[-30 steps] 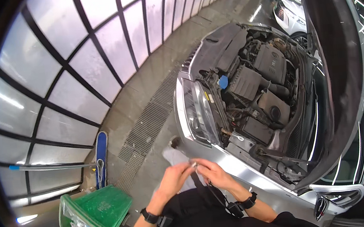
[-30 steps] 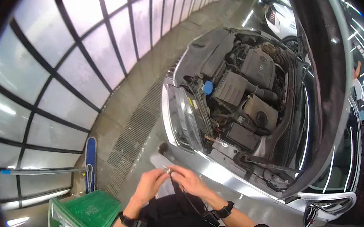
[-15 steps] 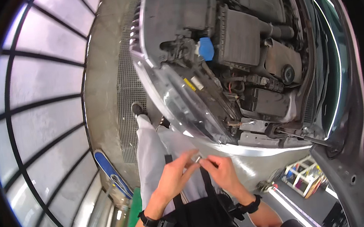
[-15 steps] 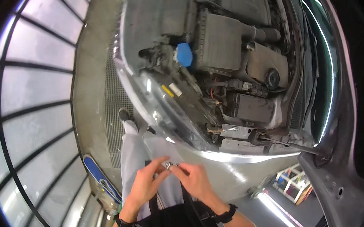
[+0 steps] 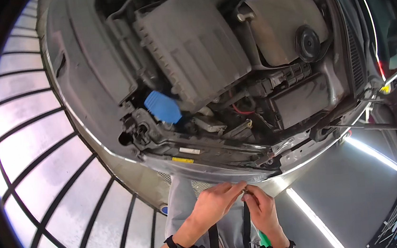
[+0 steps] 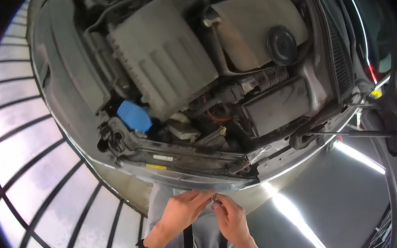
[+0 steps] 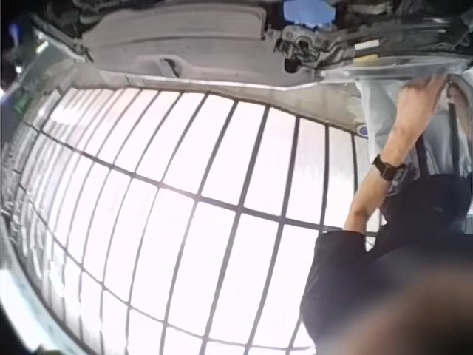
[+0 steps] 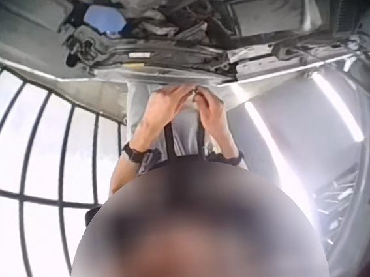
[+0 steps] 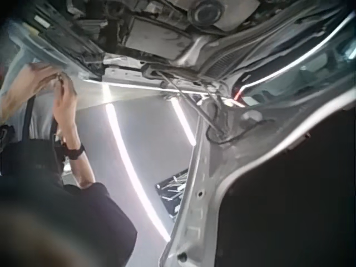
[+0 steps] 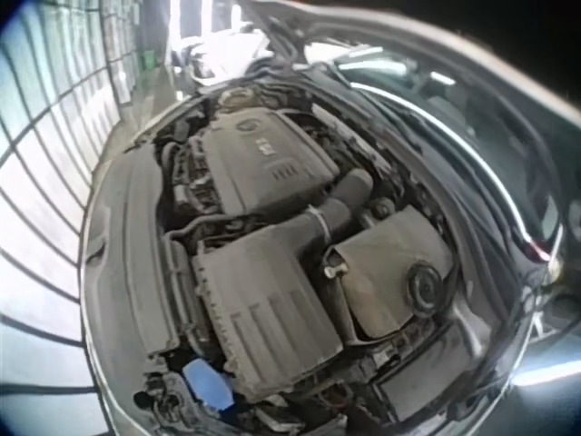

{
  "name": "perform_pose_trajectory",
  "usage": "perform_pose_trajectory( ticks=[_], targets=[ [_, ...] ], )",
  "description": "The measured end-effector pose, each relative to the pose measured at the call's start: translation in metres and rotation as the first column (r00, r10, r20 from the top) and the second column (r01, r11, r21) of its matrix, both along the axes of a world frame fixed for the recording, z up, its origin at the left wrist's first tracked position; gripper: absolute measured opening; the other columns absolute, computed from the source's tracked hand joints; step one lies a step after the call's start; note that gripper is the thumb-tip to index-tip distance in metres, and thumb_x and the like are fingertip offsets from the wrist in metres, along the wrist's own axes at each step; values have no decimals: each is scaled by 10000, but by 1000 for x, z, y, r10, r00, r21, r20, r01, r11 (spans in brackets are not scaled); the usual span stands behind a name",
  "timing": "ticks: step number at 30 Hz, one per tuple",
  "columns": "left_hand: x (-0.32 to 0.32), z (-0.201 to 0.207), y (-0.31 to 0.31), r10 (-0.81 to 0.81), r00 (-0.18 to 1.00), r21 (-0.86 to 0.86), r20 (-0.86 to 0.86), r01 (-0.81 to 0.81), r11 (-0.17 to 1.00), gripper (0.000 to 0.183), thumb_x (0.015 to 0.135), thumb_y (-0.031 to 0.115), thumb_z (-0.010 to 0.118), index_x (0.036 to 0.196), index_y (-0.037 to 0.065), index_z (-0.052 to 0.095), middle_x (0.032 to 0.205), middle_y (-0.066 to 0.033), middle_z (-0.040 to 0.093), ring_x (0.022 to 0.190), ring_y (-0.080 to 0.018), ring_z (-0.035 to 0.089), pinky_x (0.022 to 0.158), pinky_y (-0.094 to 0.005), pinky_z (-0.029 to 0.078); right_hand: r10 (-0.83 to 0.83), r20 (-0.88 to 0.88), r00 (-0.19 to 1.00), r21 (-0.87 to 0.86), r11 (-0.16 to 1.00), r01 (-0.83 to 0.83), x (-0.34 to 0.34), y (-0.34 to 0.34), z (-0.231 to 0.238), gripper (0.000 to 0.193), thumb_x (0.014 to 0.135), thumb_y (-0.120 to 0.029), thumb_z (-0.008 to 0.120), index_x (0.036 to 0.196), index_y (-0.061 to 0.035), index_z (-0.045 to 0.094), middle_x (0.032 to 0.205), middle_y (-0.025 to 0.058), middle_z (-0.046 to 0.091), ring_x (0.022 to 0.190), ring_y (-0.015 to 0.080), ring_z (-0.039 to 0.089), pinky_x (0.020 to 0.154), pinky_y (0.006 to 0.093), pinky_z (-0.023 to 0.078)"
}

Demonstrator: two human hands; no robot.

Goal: Replacing or repairing a component of a vehicle headlight inside the engine bay using a wrench socket set.

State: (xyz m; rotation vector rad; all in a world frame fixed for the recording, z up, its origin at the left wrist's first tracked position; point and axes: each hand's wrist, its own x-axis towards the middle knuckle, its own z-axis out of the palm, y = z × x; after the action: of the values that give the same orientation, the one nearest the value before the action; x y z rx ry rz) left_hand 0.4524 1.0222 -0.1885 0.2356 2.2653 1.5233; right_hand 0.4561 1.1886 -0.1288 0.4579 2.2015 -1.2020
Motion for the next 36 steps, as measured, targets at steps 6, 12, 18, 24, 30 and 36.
perform_pose_trajectory(
  ticks=[6,12,18,24,30,36],
  targets=[
    [-56,-24,25,-74,997,-56,-2,74,996,360,832,84,718,1182,138,649,869,-42,676,764,-243,678,611,-354,544,-62,-21,998,-37,997,62,-31,25,-24,259,948,-9,540,1189,49,615,889,151,702,771,248,699,683,321,530],
    [-115,-25,38,-99,994,57,48,97,994,333,773,-39,706,1091,60,700,1036,-117,726,865,-313,696,788,-383,547,-41,-47,998,-197,980,31,-73,51,-29,361,941,33,503,1296,26,560,1105,167,708,733,264,672,707,336,540],
    [-175,-56,42,23,983,-304,181,33,952,212,917,-3,576,1109,4,664,1063,-184,688,968,-337,669,852,-381,521,-260,67,963,-40,964,263,-99,65,-53,414,970,41,449,1380,13,498,1222,159,683,712,195,658,609,285,547],
    [-190,-97,39,-323,905,-461,277,420,782,178,942,66,564,1089,26,657,1028,-208,677,942,-382,650,808,-450,520,-281,64,958,-6,960,282,-105,68,-83,477,986,45,425,1462,4,412,1311,176,634,931,237,698,631,283,572],
    [-198,-92,18,-287,822,-478,492,530,700,246,961,79,543,1180,9,630,1006,-244,666,934,-422,640,836,-451,506,-343,83,936,-60,935,348,-124,71,-91,390,934,78,424,1313,36,510,1095,207,647,984,355,652,864,392,513],
    [-165,-61,-12,-18,916,-441,401,211,872,342,933,-7,532,1272,-19,571,1231,-267,590,1094,-465,577,922,-464,482,-251,-20,968,-141,959,246,-143,39,-96,423,875,98,526,1289,9,542,1029,196,616,850,349,665,714,409,539]
  ],
)
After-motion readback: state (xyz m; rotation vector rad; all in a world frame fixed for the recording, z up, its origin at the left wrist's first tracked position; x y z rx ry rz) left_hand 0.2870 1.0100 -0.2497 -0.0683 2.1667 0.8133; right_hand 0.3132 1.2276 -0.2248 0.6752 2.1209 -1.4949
